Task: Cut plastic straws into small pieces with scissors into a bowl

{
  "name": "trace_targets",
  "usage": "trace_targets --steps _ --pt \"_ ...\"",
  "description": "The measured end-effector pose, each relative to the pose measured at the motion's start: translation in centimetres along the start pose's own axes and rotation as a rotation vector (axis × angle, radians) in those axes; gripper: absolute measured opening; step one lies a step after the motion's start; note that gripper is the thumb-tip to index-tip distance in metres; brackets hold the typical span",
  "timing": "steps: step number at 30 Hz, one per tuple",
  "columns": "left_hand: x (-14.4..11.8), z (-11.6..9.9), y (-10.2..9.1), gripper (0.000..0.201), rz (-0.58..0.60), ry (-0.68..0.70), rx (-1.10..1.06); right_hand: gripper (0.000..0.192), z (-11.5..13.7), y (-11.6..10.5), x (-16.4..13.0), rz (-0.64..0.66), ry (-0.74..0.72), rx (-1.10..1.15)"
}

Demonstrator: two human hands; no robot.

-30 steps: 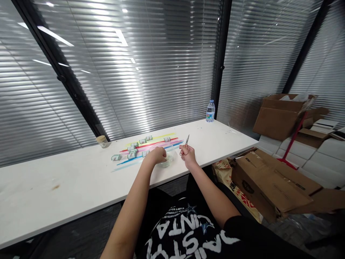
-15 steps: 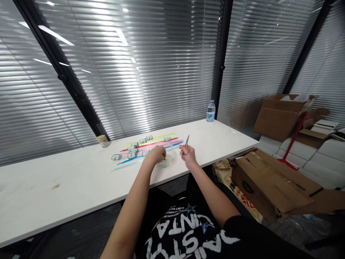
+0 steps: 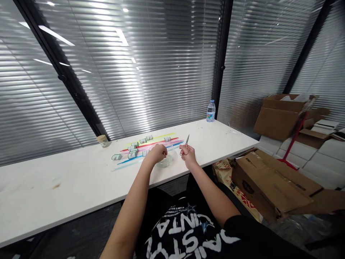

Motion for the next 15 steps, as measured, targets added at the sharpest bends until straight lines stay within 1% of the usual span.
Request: trace_targets --steps 4,8,15 --pt "0.09 -0.01 -0.02 0.024 -0.029 0.034 -0.046 0.024 -0.01 -0.01 0.02 0.002 -0.004 0.007" --pt "0.23 0.2 0.05 0.025 -0.059 0.039 -0.088 0.024 0.08 0.0 -0.05 -0.006 0.004 0.003" --pt "-0.02 0.54 -0.06 0.023 -0.048 0.006 -0.143 0.023 0.09 0.03 -0.11 -0.006 0.002 -0.007"
Point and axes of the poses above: each hand's wrist, its own x-axis towards the middle knuckle, its own y-axis out of the palm, z = x × y, the point moved 3 cm from there along x, towards the middle knuckle, and after that the axes turned 4 degrees about x, right-handed, at the moved point
